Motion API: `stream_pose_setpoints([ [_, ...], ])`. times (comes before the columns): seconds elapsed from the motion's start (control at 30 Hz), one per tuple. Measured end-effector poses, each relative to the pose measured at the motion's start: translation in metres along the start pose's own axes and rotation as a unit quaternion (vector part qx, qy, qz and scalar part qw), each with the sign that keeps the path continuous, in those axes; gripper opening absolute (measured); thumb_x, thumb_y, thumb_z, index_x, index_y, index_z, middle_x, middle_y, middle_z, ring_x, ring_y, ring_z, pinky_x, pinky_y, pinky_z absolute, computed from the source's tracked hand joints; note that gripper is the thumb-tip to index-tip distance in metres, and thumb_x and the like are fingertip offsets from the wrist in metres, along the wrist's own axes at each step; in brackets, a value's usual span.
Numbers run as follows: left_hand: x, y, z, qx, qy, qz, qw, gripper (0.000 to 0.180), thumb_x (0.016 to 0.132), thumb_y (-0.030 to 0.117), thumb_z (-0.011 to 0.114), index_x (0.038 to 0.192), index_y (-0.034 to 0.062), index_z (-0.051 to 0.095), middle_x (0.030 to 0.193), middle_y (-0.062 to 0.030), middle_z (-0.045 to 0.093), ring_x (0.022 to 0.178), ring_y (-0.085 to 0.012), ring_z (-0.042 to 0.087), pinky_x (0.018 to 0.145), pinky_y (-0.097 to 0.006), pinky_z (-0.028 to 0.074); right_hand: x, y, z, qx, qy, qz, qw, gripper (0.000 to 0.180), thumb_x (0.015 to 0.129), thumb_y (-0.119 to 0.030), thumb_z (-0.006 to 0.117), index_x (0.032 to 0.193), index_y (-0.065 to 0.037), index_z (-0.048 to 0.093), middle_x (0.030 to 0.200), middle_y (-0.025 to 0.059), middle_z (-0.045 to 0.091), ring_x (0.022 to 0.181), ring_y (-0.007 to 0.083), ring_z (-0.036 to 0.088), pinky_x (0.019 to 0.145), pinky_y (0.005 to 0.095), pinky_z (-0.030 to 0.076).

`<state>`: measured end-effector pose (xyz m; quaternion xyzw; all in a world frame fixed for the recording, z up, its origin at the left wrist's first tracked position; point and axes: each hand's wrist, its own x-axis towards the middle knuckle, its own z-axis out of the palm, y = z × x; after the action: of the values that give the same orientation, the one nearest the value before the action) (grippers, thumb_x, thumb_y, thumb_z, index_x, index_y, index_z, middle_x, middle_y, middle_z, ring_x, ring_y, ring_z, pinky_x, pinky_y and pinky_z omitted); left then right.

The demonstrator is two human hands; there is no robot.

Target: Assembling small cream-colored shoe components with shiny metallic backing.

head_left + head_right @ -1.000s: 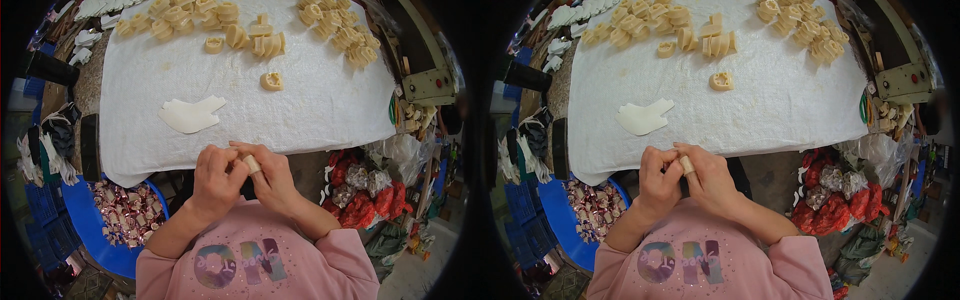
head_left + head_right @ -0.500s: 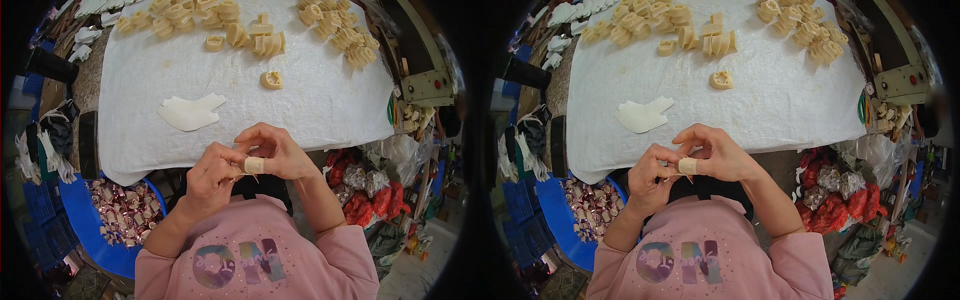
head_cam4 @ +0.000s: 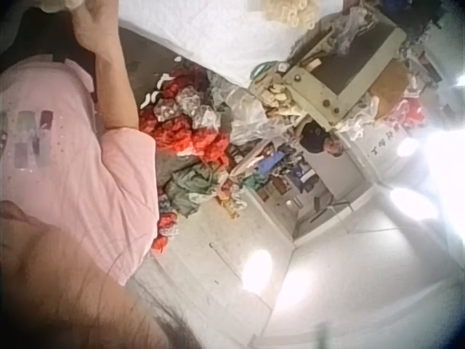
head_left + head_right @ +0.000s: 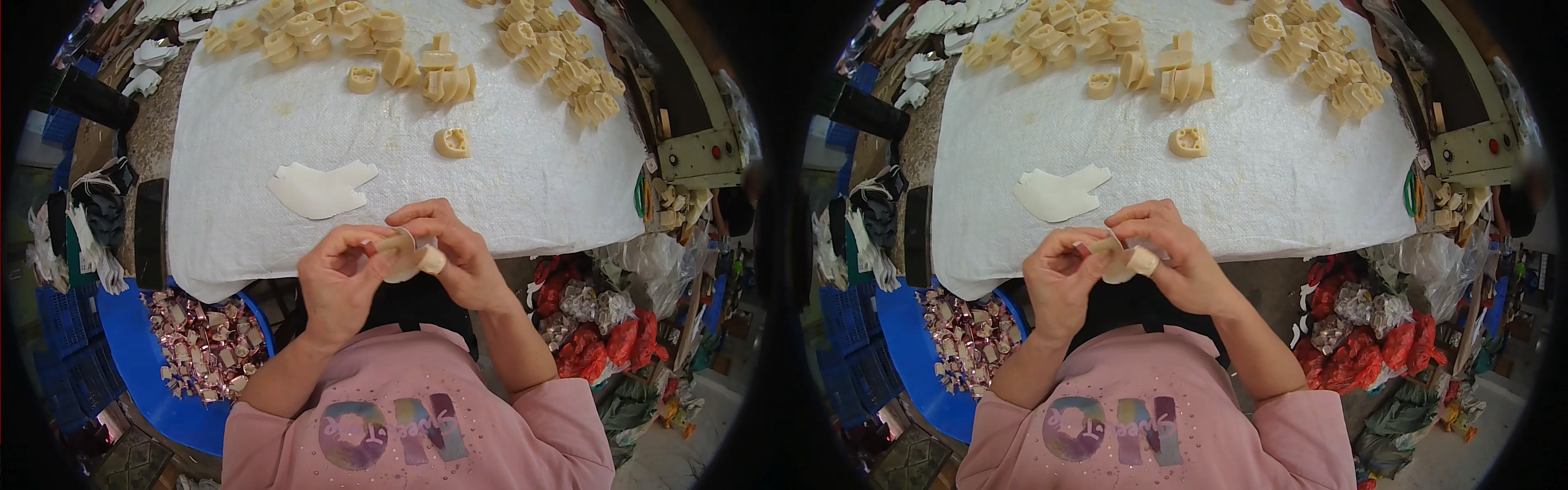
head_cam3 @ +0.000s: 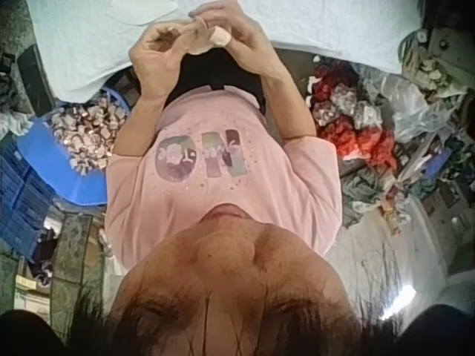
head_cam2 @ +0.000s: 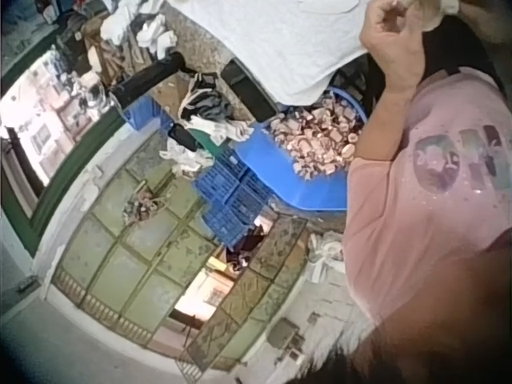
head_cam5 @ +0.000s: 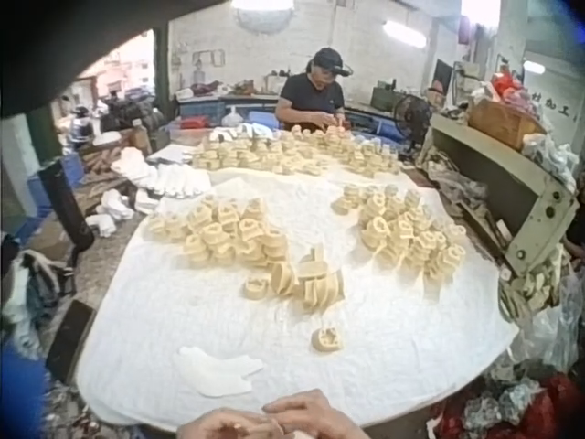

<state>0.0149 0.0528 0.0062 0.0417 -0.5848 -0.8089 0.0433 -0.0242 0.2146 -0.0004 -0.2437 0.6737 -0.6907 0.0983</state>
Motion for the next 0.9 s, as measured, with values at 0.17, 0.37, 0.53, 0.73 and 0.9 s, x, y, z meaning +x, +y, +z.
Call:
stream_pose_setpoints([
  [0.17, 0.0, -0.003, 0.002, 0.03, -0.029, 0.013, 0.999, 0.011, 0.083, -0.001, 0.065, 0.092, -0.0042, 0.06, 0.098, -0.0129, 0.062, 0.085, -0.0095, 0.056, 0.076, -0.024, 0.047, -0.001, -0.002, 0.016, -0.153, 0.088, -0.042, 0.983, 0.02, 0.074, 0.001, 0.056, 0.093, -0.007, 0.053, 0.094, 0.0075, 0.05, 0.091, 0.0253, 0.044, 0.084, 0.0351, 0.034],
  [0.37, 0.001, 0.002, 0.003, 0.012, -0.027, -0.02, 0.999, 0.009, 0.082, -0.004, 0.063, 0.091, -0.0043, 0.06, 0.099, -0.0128, 0.062, 0.085, -0.0102, 0.057, 0.078, -0.025, 0.048, 0.003, -0.004, 0.007, -0.018, 0.05, 0.025, 0.998, 0.019, 0.076, -0.004, 0.058, 0.093, -0.007, 0.053, 0.095, 0.0076, 0.051, 0.091, 0.0257, 0.044, 0.084, 0.036, 0.032],
  [0.53, -0.004, 0.0, 0.007, 0.048, -0.033, 0.015, 0.998, 0.012, 0.082, 0.003, 0.067, 0.091, -0.0016, 0.06, 0.099, -0.0122, 0.061, 0.087, -0.0135, 0.058, 0.079, -0.028, 0.048, 0.001, -0.013, 0.01, -0.269, 0.077, -0.104, 0.954, 0.011, 0.079, -0.012, 0.063, 0.087, -0.009, 0.055, 0.093, 0.0064, 0.051, 0.091, 0.0245, 0.044, 0.086, 0.035, 0.031],
  [0.73, 0.003, 0.009, -0.006, 0.202, -0.08, 0.086, 0.972, 0.011, 0.08, 0.01, 0.071, 0.084, 0.0026, 0.063, 0.109, -0.0105, 0.055, 0.1, -0.018, 0.051, 0.08, -0.031, 0.043, -0.006, -0.011, 0.0, -0.009, 0.01, -0.003, 1.0, 0.019, 0.078, -0.014, 0.067, 0.093, -0.005, 0.058, 0.096, 0.0051, 0.052, 0.094, 0.0218, 0.047, 0.085, 0.0337, 0.035],
  [0.9, 0.007, 0.0, -0.012, 0.252, -0.085, 0.244, 0.933, 0.009, 0.077, 0.007, 0.073, 0.081, 0.0056, 0.065, 0.113, -0.0105, 0.053, 0.102, -0.0211, 0.049, 0.078, -0.031, 0.042, 0.006, -0.018, -0.012, 0.076, 0.0, 0.046, 0.996, 0.041, 0.081, -0.015, 0.067, 0.117, -0.001, 0.055, 0.107, 0.0084, 0.056, 0.103, 0.0191, 0.051, 0.089, 0.0341, 0.04],
])
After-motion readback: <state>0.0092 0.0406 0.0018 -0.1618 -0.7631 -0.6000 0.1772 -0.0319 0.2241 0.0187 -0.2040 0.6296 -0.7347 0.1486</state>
